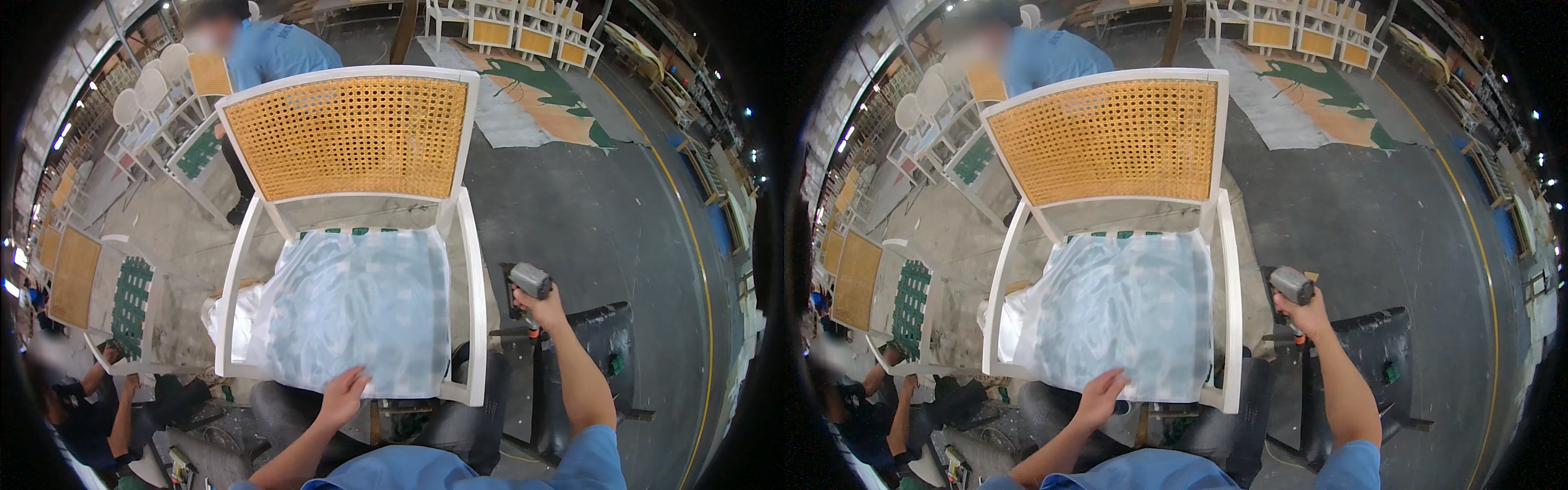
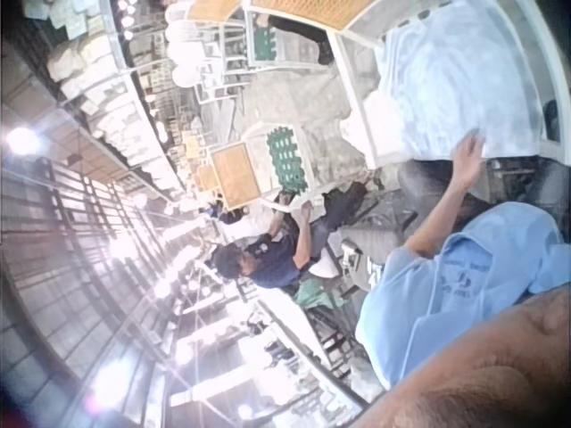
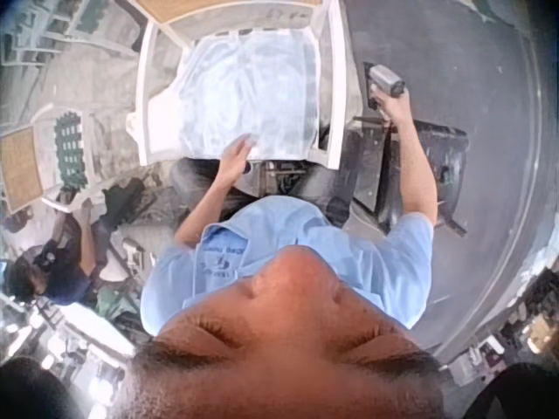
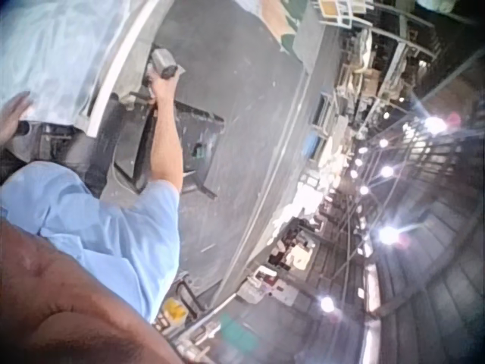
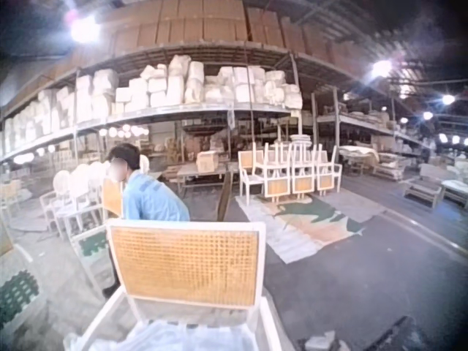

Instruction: The person weaves green straps into the seat of a white chair frame, using a staple gun to secure the straps. The person then places a white protective sheet over the completed seat and staples it in place.

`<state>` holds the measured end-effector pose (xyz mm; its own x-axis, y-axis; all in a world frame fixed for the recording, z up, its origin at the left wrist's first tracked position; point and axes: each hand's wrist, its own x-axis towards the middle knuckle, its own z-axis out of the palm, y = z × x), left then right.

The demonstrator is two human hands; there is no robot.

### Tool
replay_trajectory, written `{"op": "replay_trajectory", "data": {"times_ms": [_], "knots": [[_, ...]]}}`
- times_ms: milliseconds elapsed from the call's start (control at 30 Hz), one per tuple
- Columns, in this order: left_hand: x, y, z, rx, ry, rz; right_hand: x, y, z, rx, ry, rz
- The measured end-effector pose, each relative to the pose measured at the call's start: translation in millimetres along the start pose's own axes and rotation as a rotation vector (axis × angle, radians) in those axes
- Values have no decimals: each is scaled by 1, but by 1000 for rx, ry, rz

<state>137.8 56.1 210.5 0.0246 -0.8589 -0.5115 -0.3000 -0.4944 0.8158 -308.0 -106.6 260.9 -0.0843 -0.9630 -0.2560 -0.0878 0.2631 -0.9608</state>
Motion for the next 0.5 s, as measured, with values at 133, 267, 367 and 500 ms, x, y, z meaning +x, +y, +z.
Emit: {"op": "replay_trajectory", "data": {"times_ms": [133,267,367,500], "knots": [[117,59,46,418,138,660,49,26,20,-123,-68,-106],[216,101,84,714,212,761,86,18,42,-283,-218,-105],[253,119,117,756,216,773,103,20,32,-378,-285,-162],[272,125,137,778,196,772,124,18,34,-580,-359,-244]]}}
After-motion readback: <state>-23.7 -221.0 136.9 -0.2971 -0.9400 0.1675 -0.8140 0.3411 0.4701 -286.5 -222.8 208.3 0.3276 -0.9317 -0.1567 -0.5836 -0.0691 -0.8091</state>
